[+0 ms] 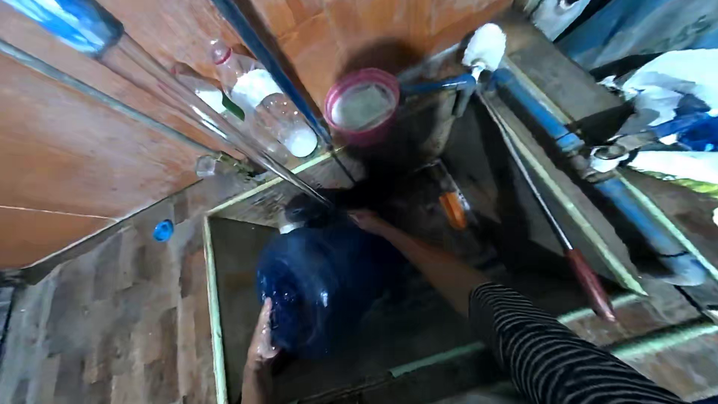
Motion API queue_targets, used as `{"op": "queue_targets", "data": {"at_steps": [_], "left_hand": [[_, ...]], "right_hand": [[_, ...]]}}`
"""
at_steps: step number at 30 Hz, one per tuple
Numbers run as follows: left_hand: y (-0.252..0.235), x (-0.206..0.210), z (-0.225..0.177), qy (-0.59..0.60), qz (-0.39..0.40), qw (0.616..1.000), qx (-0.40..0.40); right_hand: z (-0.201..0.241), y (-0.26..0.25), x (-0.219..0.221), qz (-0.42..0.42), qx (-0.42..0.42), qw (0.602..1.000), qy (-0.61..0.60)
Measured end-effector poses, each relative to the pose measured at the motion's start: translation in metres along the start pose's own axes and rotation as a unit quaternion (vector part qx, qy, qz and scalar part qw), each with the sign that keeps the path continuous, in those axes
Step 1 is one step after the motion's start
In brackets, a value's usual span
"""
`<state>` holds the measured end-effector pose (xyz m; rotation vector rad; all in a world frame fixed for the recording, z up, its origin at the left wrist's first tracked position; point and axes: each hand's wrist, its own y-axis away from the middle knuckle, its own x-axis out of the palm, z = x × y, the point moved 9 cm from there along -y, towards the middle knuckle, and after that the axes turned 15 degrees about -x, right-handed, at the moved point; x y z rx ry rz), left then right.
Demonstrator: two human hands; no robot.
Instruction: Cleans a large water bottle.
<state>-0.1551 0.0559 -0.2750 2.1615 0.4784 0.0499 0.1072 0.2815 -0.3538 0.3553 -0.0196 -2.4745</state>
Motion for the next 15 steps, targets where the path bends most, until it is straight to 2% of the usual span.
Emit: {"op": "queue_targets", "data": {"at_steps": [3,5,7,9,11,13,15], "left_hand": [[-0.004,-0.012,0.018,0.014,0.01,1.0,0.005],[0.002,-0.011,0.027,0.016,-0.002,1.0,-0.008],[0.009,-0.01,0.031,0.029,-0.014,0.999,-0.012],[0.027,-0.009,0.016,0.035,-0.015,0.999,0.009],[0.061,-0.015,-0.016,0.038,-0.033,0.997,0.055],[0.115,-0.028,-0.057,0.031,-0.078,0.99,0.115],[0.184,-0.038,-0.101,0.018,-0.099,0.977,0.189]], "right_hand": [[-0.073,0.038,-0.016,-0.078,0.116,0.984,-0.108],[-0.085,0.072,-0.019,-0.139,0.195,0.955,-0.176],[-0.089,0.089,-0.014,-0.165,0.242,0.932,-0.212],[-0.079,0.096,-0.012,-0.161,0.243,0.928,-0.232],[-0.054,0.098,-0.016,-0.152,0.203,0.932,-0.26],[-0.027,0.108,-0.025,-0.131,0.147,0.932,-0.303],[0.005,0.126,-0.045,-0.15,0.133,0.922,-0.33]]}}
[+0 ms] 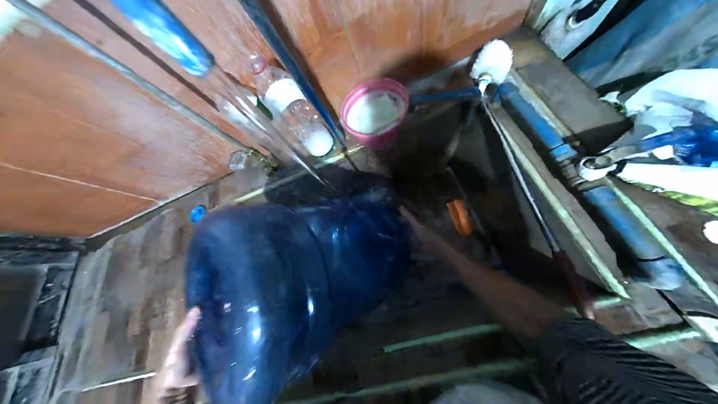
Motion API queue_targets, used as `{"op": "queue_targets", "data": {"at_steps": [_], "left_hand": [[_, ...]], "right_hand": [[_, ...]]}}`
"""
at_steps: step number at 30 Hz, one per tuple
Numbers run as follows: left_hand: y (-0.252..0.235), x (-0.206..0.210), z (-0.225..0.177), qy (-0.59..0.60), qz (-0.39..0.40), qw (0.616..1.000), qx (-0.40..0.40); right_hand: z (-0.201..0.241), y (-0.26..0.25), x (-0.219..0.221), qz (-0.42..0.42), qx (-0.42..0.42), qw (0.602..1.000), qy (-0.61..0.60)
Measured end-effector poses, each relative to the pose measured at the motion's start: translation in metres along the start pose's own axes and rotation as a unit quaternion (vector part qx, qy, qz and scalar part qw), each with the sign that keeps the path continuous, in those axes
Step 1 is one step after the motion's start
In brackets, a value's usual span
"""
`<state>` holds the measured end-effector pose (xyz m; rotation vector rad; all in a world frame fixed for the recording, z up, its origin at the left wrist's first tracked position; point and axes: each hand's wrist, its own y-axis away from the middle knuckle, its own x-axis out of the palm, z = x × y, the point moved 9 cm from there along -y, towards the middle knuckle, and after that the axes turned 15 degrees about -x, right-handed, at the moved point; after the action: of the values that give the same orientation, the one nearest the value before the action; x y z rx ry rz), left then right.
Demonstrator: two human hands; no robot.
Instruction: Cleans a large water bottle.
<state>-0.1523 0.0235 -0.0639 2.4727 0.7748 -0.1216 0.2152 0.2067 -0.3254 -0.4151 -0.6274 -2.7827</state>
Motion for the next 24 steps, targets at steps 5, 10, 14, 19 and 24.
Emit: {"op": "queue_targets", "data": {"at_steps": [5,10,14,19,24], "left_hand": [[0.089,-0.013,-0.082,-0.065,-0.014,0.994,0.086],[0.138,0.005,-0.121,-0.106,0.007,0.992,0.062],[0.175,0.023,-0.142,-0.174,-0.047,0.98,0.079],[0.187,0.094,-0.132,-0.184,-0.04,0.976,0.109],[0.237,0.13,-0.179,-0.181,0.051,0.902,0.39]], "right_hand": [[0.01,0.076,0.017,-0.014,-0.032,0.994,0.106],[-0.012,0.098,0.036,0.027,-0.097,0.994,-0.038],[0.008,0.124,0.013,0.016,-0.076,0.995,0.059],[0.014,0.171,-0.031,-0.126,-0.048,0.991,-0.024],[0.04,0.183,-0.044,-0.041,-0.177,0.976,0.122]]}}
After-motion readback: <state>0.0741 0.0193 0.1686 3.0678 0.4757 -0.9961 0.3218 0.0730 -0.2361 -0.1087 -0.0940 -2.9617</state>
